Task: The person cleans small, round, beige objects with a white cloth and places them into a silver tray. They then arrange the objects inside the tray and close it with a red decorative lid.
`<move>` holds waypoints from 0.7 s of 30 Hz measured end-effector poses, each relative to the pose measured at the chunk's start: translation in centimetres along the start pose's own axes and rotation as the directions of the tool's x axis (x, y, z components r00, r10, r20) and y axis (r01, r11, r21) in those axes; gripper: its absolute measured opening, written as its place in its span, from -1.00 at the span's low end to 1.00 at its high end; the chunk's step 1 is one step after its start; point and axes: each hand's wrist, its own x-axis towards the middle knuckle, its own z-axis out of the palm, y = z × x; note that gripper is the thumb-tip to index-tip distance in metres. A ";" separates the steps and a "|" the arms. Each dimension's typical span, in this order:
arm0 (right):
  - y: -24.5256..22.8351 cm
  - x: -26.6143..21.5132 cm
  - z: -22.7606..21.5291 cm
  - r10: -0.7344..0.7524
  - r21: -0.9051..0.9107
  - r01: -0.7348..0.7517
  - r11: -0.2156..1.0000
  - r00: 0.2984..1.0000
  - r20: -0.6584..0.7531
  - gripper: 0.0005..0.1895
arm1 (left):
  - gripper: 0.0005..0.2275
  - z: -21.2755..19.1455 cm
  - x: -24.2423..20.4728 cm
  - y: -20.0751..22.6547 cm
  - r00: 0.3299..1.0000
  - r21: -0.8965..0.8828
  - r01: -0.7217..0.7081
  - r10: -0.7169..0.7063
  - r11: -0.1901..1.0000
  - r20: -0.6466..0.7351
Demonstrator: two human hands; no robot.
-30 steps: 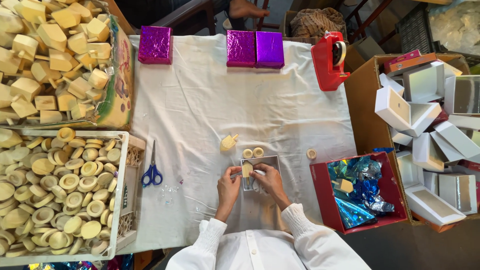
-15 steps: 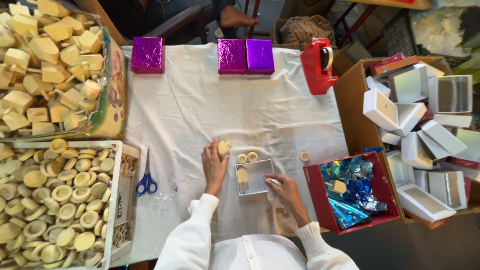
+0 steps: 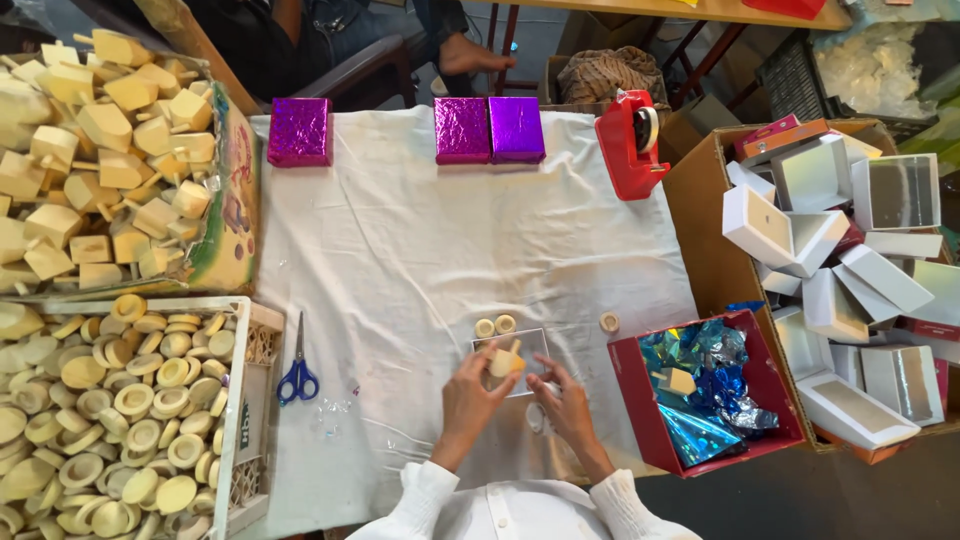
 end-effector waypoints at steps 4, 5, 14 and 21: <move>-1.7 0.1 -0.8 -0.128 0.050 0.133 0.990 0.987 -0.096 -0.50 | -0.35 0.8 -0.8 -0.7 0.972 -0.019 -0.191 0.191 0.981 0.133; -1.6 0.3 -1.1 -0.073 0.104 0.081 0.991 0.994 -0.084 -0.51 | -0.28 0.9 -0.7 -1.1 0.961 -0.030 -0.210 0.211 0.977 0.177; 6.3 1.5 0.3 -0.044 0.232 0.079 0.969 0.987 -0.152 -0.63 | -0.26 0.9 -1.8 0.7 0.974 -0.183 0.078 -0.035 0.980 0.225; 9.6 0.6 2.9 -0.080 0.490 0.040 0.871 0.995 0.061 -0.63 | -0.49 1.9 -2.9 -1.4 0.980 -0.162 -0.021 0.053 0.987 0.193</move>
